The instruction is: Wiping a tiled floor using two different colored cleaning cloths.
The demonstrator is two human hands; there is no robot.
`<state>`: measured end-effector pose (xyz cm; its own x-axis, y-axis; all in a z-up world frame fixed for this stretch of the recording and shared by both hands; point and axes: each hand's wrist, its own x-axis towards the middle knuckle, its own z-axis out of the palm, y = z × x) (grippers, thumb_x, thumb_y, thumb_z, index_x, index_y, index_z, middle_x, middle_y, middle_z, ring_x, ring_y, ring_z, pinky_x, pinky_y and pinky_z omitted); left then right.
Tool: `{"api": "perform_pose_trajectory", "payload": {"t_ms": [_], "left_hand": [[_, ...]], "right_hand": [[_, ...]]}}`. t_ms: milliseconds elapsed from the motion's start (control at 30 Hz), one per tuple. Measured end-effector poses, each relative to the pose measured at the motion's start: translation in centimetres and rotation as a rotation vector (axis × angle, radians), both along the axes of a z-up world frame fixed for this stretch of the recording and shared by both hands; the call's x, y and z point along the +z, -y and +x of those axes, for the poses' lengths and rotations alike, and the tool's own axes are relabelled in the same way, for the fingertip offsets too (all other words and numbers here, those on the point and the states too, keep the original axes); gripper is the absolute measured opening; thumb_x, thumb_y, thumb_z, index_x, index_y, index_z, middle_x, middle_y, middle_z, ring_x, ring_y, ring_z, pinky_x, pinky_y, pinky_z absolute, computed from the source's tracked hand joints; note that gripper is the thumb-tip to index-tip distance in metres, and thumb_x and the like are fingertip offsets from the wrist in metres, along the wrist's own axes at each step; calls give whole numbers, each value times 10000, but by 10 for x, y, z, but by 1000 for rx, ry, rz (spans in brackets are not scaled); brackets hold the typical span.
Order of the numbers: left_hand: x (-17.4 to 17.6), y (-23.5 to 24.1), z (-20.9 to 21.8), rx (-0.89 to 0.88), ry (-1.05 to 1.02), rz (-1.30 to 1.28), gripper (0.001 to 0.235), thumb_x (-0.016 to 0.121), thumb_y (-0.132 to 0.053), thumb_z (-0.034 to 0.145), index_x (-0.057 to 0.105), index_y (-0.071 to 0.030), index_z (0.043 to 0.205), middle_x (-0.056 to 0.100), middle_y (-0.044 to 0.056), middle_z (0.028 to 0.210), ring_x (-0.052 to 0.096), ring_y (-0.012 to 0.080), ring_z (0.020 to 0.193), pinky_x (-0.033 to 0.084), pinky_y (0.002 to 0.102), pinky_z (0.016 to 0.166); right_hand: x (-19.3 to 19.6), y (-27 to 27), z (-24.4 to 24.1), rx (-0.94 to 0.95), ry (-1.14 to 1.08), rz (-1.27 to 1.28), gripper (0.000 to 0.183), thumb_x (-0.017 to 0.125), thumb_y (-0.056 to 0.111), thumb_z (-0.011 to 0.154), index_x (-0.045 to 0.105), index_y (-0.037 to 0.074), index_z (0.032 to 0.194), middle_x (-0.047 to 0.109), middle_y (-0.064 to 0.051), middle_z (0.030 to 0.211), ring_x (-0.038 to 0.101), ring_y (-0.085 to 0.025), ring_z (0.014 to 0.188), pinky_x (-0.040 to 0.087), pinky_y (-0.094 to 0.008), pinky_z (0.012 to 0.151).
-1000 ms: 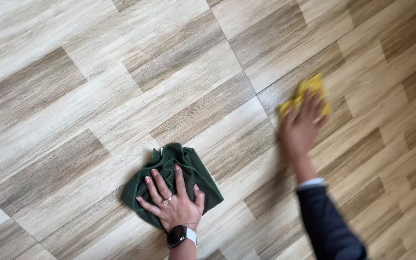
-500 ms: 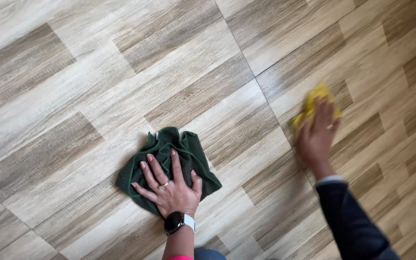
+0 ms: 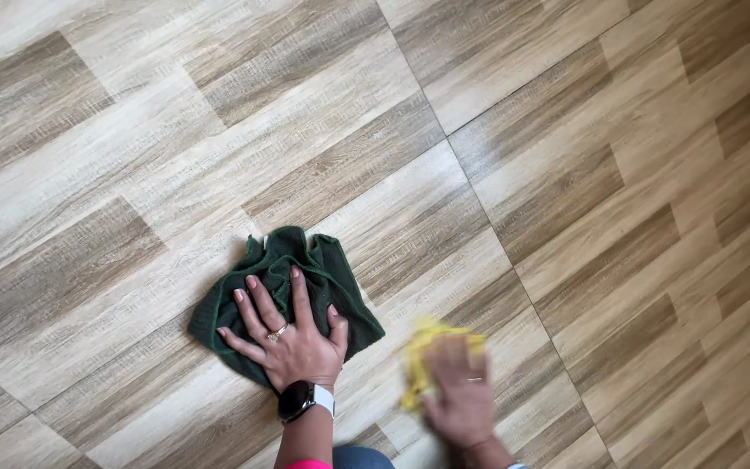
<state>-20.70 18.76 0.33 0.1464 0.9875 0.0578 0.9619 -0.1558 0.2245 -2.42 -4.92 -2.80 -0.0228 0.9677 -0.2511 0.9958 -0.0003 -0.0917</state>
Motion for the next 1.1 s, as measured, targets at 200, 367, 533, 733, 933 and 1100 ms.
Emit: {"api": "perform_pose_trajectory", "payload": {"t_ms": [200, 367, 533, 733, 933, 1100], "left_hand": [[2, 3, 0, -10, -1, 3, 655, 566, -454, 923, 547, -208, 1529, 327, 292, 1626, 313, 510, 1504, 183, 800, 1156], [1, -3, 2, -15, 19, 43, 626, 539, -431, 946, 579, -162, 1510, 354, 309, 1606, 331, 533, 1486, 177, 804, 1146], [5, -1, 1, -25, 20, 47, 616, 511, -433, 970, 580, -153, 1514, 322, 306, 1620, 311, 519, 1501, 170, 798, 1155], [4, -1, 3, -25, 13, 45, 609, 512, -435, 971, 620, -138, 1491, 344, 320, 1612, 311, 519, 1496, 170, 797, 1149], [4, -2, 4, -31, 27, 30, 619, 526, -422, 974, 601, -138, 1519, 310, 310, 1628, 300, 529, 1502, 159, 804, 1151], [6, -1, 4, -33, 15, 46, 608, 501, -429, 992, 592, -142, 1521, 315, 300, 1629, 312, 521, 1501, 170, 799, 1154]], "right_hand": [[6, -35, 39, -1066, -8, 187, 761, 377, 510, 1005, 248, 125, 1648, 202, -110, 1733, 34, -314, 1619, -59, -637, 1229], [9, -219, 31, -731, -79, 157, 732, 385, 497, 1086, 101, 182, 1682, 8, -50, 1759, -95, -290, 1614, -163, -535, 1259], [21, -284, 52, -526, -18, 135, 721, 320, 570, 1087, 116, 202, 1672, 56, -63, 1750, -10, -268, 1620, -97, -495, 1292], [19, -50, 93, -710, -55, 187, 715, 368, 479, 1044, 172, 192, 1669, 134, -76, 1749, 95, -260, 1621, 33, -489, 1297], [1, 76, 124, -1394, 150, 90, 709, 282, 413, 1051, 96, 107, 1663, 107, -195, 1732, 65, -373, 1596, 35, -645, 1210], [31, -116, 26, -1249, -15, 486, 682, 530, 385, 1039, 223, 202, 1619, 668, -4, 1087, 592, -252, 1102, 221, -535, 1100]]}}
